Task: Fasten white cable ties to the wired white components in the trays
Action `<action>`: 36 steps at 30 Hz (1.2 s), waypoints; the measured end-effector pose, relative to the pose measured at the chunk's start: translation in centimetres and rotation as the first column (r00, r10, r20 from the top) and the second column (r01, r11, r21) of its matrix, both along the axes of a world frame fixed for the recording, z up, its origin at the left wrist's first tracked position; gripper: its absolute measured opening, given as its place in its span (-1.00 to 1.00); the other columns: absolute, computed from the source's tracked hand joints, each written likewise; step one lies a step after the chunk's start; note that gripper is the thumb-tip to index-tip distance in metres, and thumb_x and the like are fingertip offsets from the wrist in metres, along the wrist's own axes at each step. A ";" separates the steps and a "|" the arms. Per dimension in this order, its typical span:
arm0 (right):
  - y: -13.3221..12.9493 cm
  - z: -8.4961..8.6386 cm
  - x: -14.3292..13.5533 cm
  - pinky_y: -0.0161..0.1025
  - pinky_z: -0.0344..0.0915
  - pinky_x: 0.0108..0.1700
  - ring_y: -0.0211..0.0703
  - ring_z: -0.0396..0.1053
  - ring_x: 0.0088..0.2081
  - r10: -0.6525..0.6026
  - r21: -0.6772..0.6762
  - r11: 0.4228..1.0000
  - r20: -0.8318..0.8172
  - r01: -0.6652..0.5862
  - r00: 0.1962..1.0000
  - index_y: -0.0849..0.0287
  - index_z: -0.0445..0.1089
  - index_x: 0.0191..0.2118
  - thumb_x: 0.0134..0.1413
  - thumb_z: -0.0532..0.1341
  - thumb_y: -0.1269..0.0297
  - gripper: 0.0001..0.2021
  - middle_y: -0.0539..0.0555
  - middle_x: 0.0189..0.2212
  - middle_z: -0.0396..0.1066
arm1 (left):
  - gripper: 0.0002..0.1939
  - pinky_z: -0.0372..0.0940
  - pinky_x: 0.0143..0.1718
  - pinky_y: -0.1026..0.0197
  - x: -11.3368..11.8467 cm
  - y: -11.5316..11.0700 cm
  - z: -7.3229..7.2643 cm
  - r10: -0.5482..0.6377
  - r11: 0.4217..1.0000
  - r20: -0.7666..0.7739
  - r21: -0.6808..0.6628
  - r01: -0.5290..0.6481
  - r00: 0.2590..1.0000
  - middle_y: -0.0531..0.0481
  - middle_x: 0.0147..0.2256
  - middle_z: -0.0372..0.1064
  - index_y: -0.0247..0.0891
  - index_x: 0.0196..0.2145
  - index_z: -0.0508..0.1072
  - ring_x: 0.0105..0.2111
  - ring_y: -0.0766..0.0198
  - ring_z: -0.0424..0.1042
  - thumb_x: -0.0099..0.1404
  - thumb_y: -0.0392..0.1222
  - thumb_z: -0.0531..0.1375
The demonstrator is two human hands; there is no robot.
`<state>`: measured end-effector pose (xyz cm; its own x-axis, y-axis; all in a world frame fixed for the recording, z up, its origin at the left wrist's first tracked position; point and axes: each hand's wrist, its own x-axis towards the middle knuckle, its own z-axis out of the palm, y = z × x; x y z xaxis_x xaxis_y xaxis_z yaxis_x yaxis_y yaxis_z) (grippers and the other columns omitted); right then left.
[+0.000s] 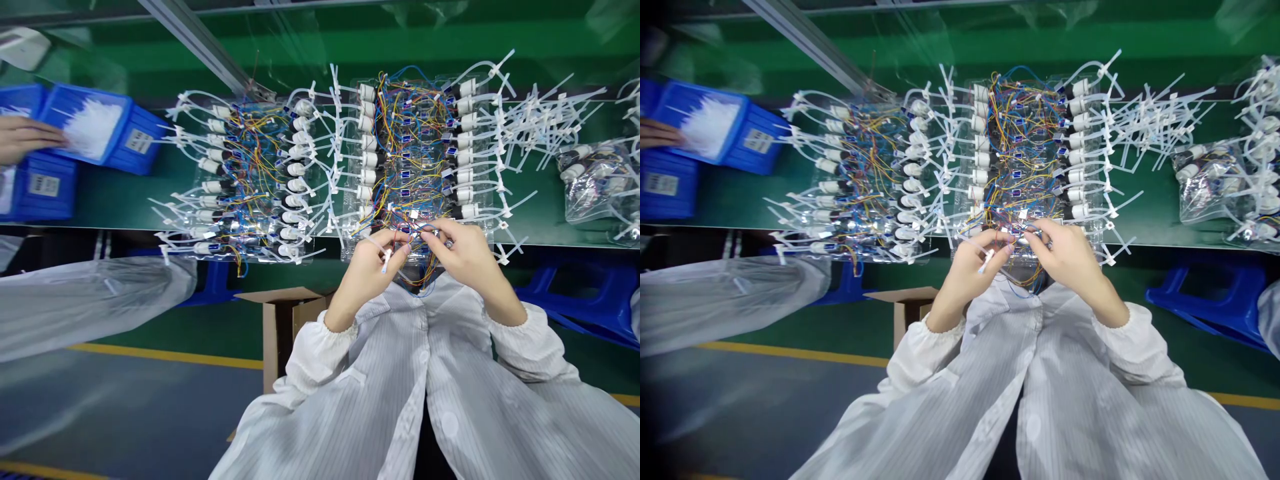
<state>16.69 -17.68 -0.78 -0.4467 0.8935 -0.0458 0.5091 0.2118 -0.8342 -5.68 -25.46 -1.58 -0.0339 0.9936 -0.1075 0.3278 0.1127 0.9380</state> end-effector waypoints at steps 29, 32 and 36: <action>-1.1 1.0 0.6 -0.15 0.17 -0.29 -0.16 0.29 -0.48 0.013 -0.112 0.993 -0.131 -0.028 0.991 0.11 0.59 0.06 0.54 0.31 0.02 -0.72 -0.17 -0.53 0.34 | -0.75 0.57 -0.08 0.02 0.1 -0.1 -0.6 0.107 0.993 -0.019 0.047 -0.106 0.994 -0.11 -0.13 0.77 -0.09 0.03 0.80 -0.20 0.04 0.67 0.58 0.08 0.49; -2.6 1.4 1.3 -0.12 0.28 -0.28 -0.10 0.39 -0.47 0.008 -0.075 0.997 -0.193 -0.023 0.981 0.09 0.50 0.30 0.49 0.32 0.13 -0.62 -0.18 -0.49 0.41 | -0.71 0.56 -0.11 0.08 -0.1 -0.7 -0.3 0.128 0.991 -0.008 0.040 -0.128 0.992 -0.11 -0.12 0.77 -0.13 0.03 0.79 -0.20 0.07 0.69 0.57 0.10 0.50; -5.3 1.6 1.8 -0.08 0.40 -0.35 -0.02 0.51 -0.44 0.076 -0.148 0.982 -0.250 -0.116 0.965 -0.10 0.41 0.24 0.51 0.30 0.14 -0.71 -0.11 -0.39 0.55 | -0.71 0.46 -0.29 0.17 -0.9 -2.1 -0.3 0.174 0.985 0.022 0.006 -0.174 0.985 -0.09 -0.16 0.75 -0.14 0.00 0.74 -0.33 0.18 0.62 0.57 0.11 0.51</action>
<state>18.51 -22.99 0.79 -0.5455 0.8357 -0.0640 0.2712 0.1038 -0.9569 -6.57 -27.61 -1.83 -0.2040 0.9736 -0.1022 0.2836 0.1587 0.9457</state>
